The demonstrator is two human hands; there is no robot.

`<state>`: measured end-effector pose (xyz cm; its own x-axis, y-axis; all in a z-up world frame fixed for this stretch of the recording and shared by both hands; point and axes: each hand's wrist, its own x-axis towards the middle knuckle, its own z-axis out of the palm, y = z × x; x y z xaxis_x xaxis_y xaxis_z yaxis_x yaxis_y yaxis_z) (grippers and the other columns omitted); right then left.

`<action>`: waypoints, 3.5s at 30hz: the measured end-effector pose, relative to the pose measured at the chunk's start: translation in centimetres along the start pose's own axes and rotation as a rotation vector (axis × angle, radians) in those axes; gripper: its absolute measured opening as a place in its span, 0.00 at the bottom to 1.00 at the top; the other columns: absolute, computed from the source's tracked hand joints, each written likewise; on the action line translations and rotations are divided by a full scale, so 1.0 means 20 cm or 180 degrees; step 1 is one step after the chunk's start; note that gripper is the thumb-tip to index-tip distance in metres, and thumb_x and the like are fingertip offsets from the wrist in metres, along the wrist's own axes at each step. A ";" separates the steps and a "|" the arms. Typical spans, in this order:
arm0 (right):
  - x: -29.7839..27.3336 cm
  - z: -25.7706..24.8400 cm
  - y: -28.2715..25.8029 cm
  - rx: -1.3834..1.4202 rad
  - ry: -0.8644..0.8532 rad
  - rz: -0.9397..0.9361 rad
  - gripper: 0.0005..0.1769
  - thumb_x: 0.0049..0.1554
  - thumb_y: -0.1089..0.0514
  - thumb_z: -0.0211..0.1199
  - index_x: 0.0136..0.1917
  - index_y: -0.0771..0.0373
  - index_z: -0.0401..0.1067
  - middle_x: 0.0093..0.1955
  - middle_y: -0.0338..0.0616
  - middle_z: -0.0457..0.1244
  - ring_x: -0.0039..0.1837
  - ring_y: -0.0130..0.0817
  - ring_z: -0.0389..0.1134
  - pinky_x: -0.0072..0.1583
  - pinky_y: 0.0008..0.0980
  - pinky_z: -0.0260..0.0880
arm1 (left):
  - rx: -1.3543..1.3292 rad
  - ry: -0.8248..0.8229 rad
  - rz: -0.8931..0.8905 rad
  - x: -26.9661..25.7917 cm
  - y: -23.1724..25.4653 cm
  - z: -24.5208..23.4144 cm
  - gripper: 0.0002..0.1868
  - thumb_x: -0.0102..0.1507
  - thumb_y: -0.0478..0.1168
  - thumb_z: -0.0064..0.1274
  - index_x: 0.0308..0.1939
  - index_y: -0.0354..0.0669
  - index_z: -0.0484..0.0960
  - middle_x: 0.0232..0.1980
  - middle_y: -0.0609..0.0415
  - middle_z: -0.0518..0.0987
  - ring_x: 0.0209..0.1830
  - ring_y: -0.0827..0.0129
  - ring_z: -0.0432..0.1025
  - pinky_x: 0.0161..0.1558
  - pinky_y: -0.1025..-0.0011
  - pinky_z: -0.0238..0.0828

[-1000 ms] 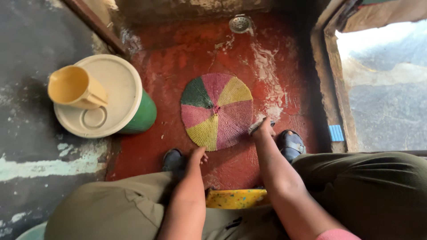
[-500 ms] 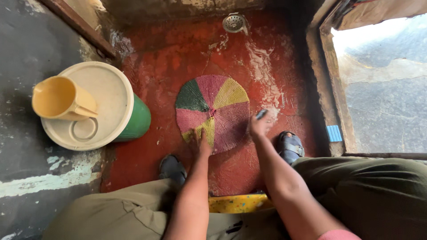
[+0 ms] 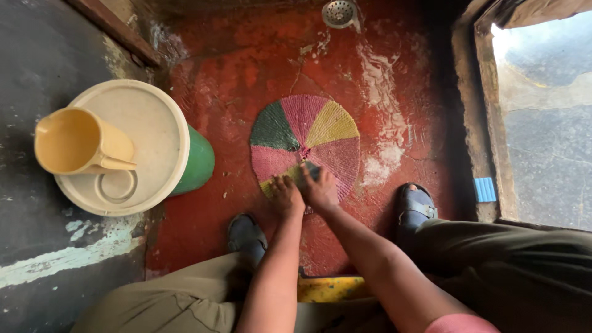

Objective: The person scrubs a small colorful rug on the floor using a hand brush and soapy water.

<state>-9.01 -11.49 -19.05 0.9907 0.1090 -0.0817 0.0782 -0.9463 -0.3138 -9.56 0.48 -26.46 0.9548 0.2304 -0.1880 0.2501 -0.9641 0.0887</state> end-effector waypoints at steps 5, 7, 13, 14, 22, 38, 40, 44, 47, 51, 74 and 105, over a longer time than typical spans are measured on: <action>0.04 -0.18 0.38 0.1987 0.0387 0.2499 0.43 0.66 0.24 0.52 0.67 0.66 0.67 0.63 0.72 0.66 0.62 0.61 0.68 0.65 0.53 0.67 | 0.0061 -0.1284 -0.0221 0.01 0.08 -0.28 0.56 0.54 0.50 0.67 0.78 0.42 0.50 0.83 0.42 0.41 0.82 0.43 0.40 0.74 0.43 0.49; 0.02 -0.16 0.58 0.0441 0.0900 0.1779 0.38 0.64 0.30 0.51 0.75 0.58 0.68 0.62 0.76 0.63 0.59 0.66 0.66 0.58 0.55 0.67 | 0.0096 -0.1418 -0.0268 0.01 0.11 -0.38 0.69 0.48 0.53 0.77 0.80 0.41 0.44 0.84 0.41 0.37 0.83 0.42 0.36 0.75 0.42 0.46; 0.11 0.01 0.56 0.0652 0.1290 0.1884 0.35 0.63 0.31 0.53 0.70 0.58 0.68 0.61 0.74 0.63 0.58 0.64 0.66 0.58 0.52 0.66 | -0.0129 -0.0921 -0.0153 -0.04 0.10 -0.38 0.66 0.47 0.52 0.77 0.79 0.41 0.50 0.84 0.40 0.42 0.83 0.42 0.40 0.74 0.44 0.50; 0.13 0.05 0.43 0.1233 0.1074 0.2074 0.34 0.66 0.31 0.53 0.68 0.60 0.67 0.61 0.72 0.63 0.60 0.63 0.66 0.61 0.52 0.65 | -0.0172 -0.0801 -0.0115 -0.06 0.08 -0.35 0.66 0.47 0.52 0.76 0.79 0.41 0.50 0.84 0.40 0.42 0.83 0.42 0.40 0.74 0.44 0.49; -0.03 -0.05 -0.09 -0.0025 0.0351 -0.0522 0.42 0.41 0.53 0.67 0.70 0.45 0.65 0.59 0.66 0.62 0.53 0.61 0.65 0.48 0.50 0.69 | -0.0024 -0.0477 0.0136 -0.15 -0.05 -0.27 0.62 0.51 0.60 0.71 0.79 0.42 0.52 0.83 0.39 0.45 0.82 0.44 0.41 0.77 0.46 0.42; -0.04 0.02 0.10 0.0076 -0.0151 0.0480 0.33 0.62 0.51 0.56 0.79 0.36 0.59 0.65 0.63 0.59 0.64 0.61 0.62 0.60 0.54 0.68 | 0.0175 -0.0884 -0.0101 -0.10 0.06 -0.24 0.61 0.52 0.59 0.70 0.78 0.36 0.53 0.82 0.33 0.45 0.81 0.39 0.44 0.76 0.44 0.43; -0.06 0.04 0.03 -0.0344 0.0513 -0.0342 0.37 0.54 0.52 0.60 0.75 0.32 0.60 0.65 0.62 0.60 0.63 0.61 0.63 0.57 0.51 0.69 | 0.0163 -0.0869 -0.0071 -0.10 0.05 -0.24 0.61 0.52 0.58 0.71 0.78 0.36 0.53 0.82 0.33 0.45 0.81 0.38 0.44 0.76 0.44 0.43; 0.00 0.01 0.23 0.0080 -0.0081 -0.0117 0.38 0.59 0.53 0.61 0.80 0.35 0.56 0.63 0.61 0.59 0.59 0.57 0.63 0.57 0.53 0.68 | 0.0182 -0.0887 -0.0022 -0.10 0.07 -0.27 0.60 0.53 0.57 0.71 0.78 0.35 0.53 0.82 0.32 0.44 0.80 0.36 0.44 0.76 0.45 0.44; 0.01 -0.10 0.45 -0.0246 0.0258 0.0506 0.43 0.57 0.53 0.63 0.82 0.35 0.54 0.66 0.64 0.57 0.60 0.58 0.62 0.59 0.52 0.66 | 0.0117 -0.1029 -0.0093 -0.10 0.08 -0.28 0.60 0.53 0.57 0.71 0.78 0.34 0.52 0.82 0.32 0.44 0.80 0.35 0.43 0.75 0.44 0.45; 0.02 -0.20 0.51 -0.0072 0.0491 0.1143 0.41 0.58 0.39 0.64 0.81 0.36 0.54 0.65 0.63 0.57 0.63 0.60 0.61 0.62 0.52 0.65 | 0.0181 -0.0905 -0.0101 -0.09 0.09 -0.29 0.61 0.53 0.56 0.72 0.78 0.33 0.52 0.82 0.30 0.44 0.80 0.33 0.43 0.75 0.45 0.47; 0.17 -0.25 0.37 0.1532 0.0962 0.2485 0.47 0.65 0.26 0.51 0.73 0.73 0.62 0.60 0.70 0.58 0.59 0.62 0.61 0.59 0.57 0.61 | 0.1029 -0.1240 0.0309 -0.04 0.13 -0.32 0.61 0.53 0.63 0.68 0.76 0.24 0.58 0.77 0.21 0.53 0.80 0.34 0.48 0.78 0.44 0.43; 0.01 0.04 -0.09 0.0166 0.0841 -0.0246 0.34 0.51 0.34 0.65 0.70 0.38 0.68 0.56 0.61 0.61 0.54 0.58 0.63 0.54 0.52 0.65 | 0.0015 -0.0477 0.0224 -0.14 0.00 -0.30 0.61 0.50 0.58 0.72 0.76 0.32 0.55 0.80 0.30 0.47 0.80 0.37 0.43 0.78 0.48 0.40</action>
<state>-9.11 -9.56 -19.28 0.9773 0.0905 0.1917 0.1555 -0.9206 -0.3583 -11.18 0.64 -20.02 0.9351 0.1404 -0.3253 0.1824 -0.9779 0.1022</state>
